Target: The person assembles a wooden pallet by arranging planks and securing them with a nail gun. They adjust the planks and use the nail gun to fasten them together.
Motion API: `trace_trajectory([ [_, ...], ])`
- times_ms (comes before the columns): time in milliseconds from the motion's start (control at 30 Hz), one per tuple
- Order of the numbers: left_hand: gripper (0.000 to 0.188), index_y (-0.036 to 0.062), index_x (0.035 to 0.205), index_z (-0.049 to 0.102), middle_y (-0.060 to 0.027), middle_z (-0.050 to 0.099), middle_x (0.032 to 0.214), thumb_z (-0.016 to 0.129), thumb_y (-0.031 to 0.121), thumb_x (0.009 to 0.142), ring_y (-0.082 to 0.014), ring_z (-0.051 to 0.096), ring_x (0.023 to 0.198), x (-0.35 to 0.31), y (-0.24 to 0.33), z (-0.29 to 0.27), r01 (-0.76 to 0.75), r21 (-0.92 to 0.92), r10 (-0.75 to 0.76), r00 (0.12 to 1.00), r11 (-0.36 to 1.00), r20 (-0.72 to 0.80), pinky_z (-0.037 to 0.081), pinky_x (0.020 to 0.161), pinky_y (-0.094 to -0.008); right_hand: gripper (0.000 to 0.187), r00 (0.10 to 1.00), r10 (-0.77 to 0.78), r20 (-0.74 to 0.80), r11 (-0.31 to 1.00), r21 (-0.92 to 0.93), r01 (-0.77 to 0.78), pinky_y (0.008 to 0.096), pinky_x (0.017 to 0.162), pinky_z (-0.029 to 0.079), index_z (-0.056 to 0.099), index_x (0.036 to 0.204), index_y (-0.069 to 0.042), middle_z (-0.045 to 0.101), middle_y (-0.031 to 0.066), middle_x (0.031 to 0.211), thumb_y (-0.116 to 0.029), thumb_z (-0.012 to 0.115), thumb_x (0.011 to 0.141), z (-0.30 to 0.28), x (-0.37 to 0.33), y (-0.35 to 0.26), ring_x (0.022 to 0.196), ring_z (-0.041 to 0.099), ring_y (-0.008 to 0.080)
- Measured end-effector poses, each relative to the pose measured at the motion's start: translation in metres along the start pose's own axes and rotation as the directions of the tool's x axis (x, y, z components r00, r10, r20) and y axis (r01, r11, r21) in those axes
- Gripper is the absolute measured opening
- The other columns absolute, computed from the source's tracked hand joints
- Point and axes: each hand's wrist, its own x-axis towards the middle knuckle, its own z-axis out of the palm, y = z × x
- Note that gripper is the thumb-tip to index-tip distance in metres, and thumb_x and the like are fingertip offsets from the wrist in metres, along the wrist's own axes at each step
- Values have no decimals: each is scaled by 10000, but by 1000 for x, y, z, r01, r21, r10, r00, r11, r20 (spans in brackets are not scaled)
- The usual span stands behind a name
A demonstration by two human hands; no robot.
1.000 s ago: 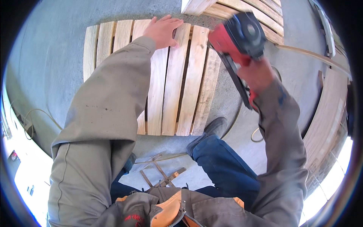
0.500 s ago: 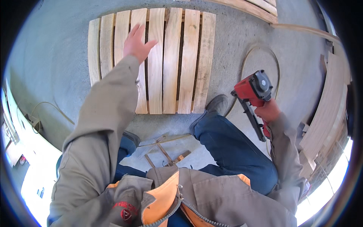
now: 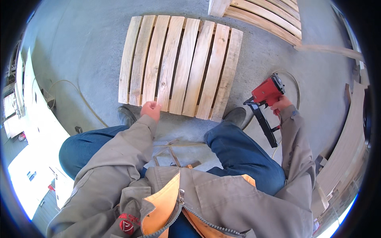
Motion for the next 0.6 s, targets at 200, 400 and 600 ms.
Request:
trace_trajectory([
  [200, 556, 14, 1267, 556, -168, 607, 1228, 750, 337, 858, -280, 583, 1129, -14, -6, 33, 653, -212, -478, 703, 727, 527, 486, 942, -456, 430, 959, -274, -75, 809, -557, 187, 334, 709, 527, 638, 1099, 16, 706, 103, 867, -9, 748, 684, -40, 56, 41, 778, 681, 186],
  [400, 534, -19, 1257, 496, -185, 545, 1312, 737, 280, 886, -314, 547, 1223, -29, 1, 60, 786, -374, -488, 605, 493, 629, 484, 990, -466, 437, 940, -287, -183, 754, -649, 104, 366, 806, 523, 615, 1135, -1, 703, 147, 960, -30, 747, 719, -33, 66, 62, 904, 679, 261],
  [600, 361, -10, 1220, 508, -166, 584, 1189, 653, 176, 947, -303, 588, 1131, -29, 5, 73, 787, -521, -488, 615, 330, 620, 473, 1008, -473, 464, 925, -275, -261, 570, -819, -62, 479, 879, 508, 619, 1191, -64, 677, 230, 1066, -187, 751, 763, -7, 63, 44, 1029, 634, 410],
])
